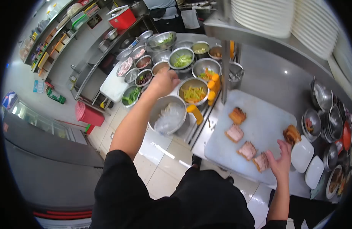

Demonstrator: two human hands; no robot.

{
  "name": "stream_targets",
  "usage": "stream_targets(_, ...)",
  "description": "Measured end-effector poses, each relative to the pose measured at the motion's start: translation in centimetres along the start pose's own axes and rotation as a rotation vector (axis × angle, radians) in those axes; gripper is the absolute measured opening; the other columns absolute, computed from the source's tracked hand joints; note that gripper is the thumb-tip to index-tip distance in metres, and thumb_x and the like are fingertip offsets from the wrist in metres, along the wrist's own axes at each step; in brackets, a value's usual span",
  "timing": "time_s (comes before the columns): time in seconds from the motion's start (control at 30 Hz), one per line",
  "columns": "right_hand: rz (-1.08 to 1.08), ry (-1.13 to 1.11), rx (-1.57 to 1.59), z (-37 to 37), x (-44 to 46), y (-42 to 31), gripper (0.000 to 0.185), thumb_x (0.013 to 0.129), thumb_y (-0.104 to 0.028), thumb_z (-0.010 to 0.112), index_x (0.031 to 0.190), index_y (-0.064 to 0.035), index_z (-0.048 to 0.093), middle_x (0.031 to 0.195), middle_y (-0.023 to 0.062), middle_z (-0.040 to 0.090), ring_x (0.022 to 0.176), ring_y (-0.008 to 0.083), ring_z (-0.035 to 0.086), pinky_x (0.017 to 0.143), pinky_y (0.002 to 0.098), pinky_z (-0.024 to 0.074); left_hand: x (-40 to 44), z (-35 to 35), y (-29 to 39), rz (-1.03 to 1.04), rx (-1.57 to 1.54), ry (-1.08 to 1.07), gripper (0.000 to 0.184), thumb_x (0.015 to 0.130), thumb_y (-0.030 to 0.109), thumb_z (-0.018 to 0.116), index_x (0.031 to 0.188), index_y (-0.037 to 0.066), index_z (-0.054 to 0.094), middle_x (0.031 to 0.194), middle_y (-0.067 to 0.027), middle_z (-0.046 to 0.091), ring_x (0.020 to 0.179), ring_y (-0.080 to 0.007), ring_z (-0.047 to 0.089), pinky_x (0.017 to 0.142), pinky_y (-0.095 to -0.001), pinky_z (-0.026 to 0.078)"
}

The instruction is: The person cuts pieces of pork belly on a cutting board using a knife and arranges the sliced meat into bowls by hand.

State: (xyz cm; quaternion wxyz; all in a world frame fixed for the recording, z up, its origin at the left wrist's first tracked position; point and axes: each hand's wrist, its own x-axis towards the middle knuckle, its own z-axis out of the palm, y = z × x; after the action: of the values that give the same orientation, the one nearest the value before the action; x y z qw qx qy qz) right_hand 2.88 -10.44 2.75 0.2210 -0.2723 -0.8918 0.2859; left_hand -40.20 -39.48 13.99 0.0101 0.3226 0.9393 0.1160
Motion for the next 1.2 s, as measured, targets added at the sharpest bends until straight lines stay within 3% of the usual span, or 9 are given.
stream_targets(0.07,0.111,0.020,-0.053,0.4,0.6,0.1,0.050,0.077,-0.018,0.078,0.122,-0.0036,0.060,0.118,0.0121,0.059,0.103,0.0258,0.059,0.081,0.0374,0.0497,6.5,0.5,-6.8,-0.169,-0.139,0.034,0.034,0.090,0.033,0.067,0.110,0.005,0.069,0.087,-0.0177,0.073,0.081,-0.0321,0.072,0.078,-0.0419,0.055)
stream_targets(0.1,0.222,0.013,-0.056,0.3,1.0,-0.7,0.049,0.078,-0.019,0.078,0.121,-0.0034,0.061,0.114,0.0111,0.061,0.098,0.0234,0.059,0.077,0.0364,0.0498,9.2,-0.1,-9.2,-0.245,-0.086,0.063,0.041,0.085,0.034,0.070,0.114,0.005,0.069,0.111,-0.0223,0.070,0.105,-0.0385,0.067,0.093,-0.0435,0.052)
stream_targets(0.13,0.273,0.041,-0.075,0.6,1.3,-1.0,0.047,0.079,-0.018,0.077,0.120,-0.0027,0.062,0.110,0.0102,0.062,0.094,0.0210,0.059,0.075,0.0351,0.0495,13.0,1.0,-13.1,-0.319,-0.168,0.129,0.043,0.086,0.033,0.070,0.119,0.004,0.066,0.117,-0.0223,0.069,0.110,-0.0402,0.065,0.096,-0.0445,0.051)
stream_targets(0.27,0.399,0.103,-0.096,2.9,3.0,-3.5,0.041,0.082,-0.016,0.076,0.117,0.0000,0.063,0.104,0.0087,0.065,0.088,0.0164,0.059,0.072,0.0319,0.0491,22.6,3.8,-22.6,-0.423,-0.137,0.219,0.056,0.089,0.028,0.067,0.138,0.007,0.051,0.119,-0.0271,0.066,0.116,-0.0415,0.063,0.099,-0.0463,0.050)
stream_targets(0.47,0.354,0.086,-0.183,6.9,5.8,-12.0,0.041,0.076,-0.016,0.080,0.111,-0.0026,0.065,0.103,0.0106,0.064,0.090,0.0235,0.063,0.072,0.0352,0.0513,30.7,6.3,-27.1,-0.398,-0.175,0.089,0.044,0.090,0.013,0.056,0.133,0.011,0.053,0.125,-0.0279,0.063,0.120,-0.0418,0.060,0.102,-0.0482,0.047)
stream_targets(0.53,0.353,0.039,-0.209,7.7,5.4,-13.4,0.039,0.075,-0.016,0.080,0.109,-0.0016,0.065,0.104,0.0118,0.064,0.090,0.0248,0.064,0.073,0.0360,0.0523,33.6,8.6,-29.8,-0.339,-0.099,0.039,0.038,0.092,0.020,0.060,0.128,0.009,0.058,0.126,-0.0255,0.063,0.120,-0.0410,0.060,0.101,-0.0480,0.047)
stream_targets(0.7,0.269,0.009,-0.239,7.7,4.6,-17.0,0.037,0.073,-0.015,0.079,0.105,-0.0008,0.066,0.103,0.0192,0.065,0.091,0.0357,0.064,0.079,0.0409,0.0540,32.6,7.0,-28.7,-0.250,-0.291,0.221,0.047,0.089,0.044,0.069,0.108,0.001,0.068,0.111,-0.0273,0.068,0.111,-0.0430,0.063,0.095,-0.0496,0.047)
stream_targets(1.03,0.086,0.105,-0.038,11.3,4.7,-20.3,0.032,0.077,-0.012,0.075,0.106,-0.0016,0.065,0.105,0.0110,0.065,0.092,0.0230,0.062,0.077,0.0335,0.0504,24.7,-4.1,-28.4,-0.133,-0.301,0.443,0.059,0.085,0.055,0.070,0.110,0.001,0.067,0.109,-0.0263,0.069,0.107,-0.0413,0.065,0.092,-0.0465,0.049)
stream_targets(1.2,0.011,0.068,0.012,13.9,5.1,-24.5,0.033,0.076,-0.010,0.077,0.107,-0.0023,0.065,0.107,0.0129,0.065,0.092,0.0263,0.063,0.076,0.0343,0.0514,20.2,-10.9,-31.9,-0.120,-0.274,0.430,0.064,0.078,0.058,0.075,0.108,0.002,0.070,0.106,-0.0236,0.071,0.103,-0.0374,0.068,0.089,-0.0435,0.051)
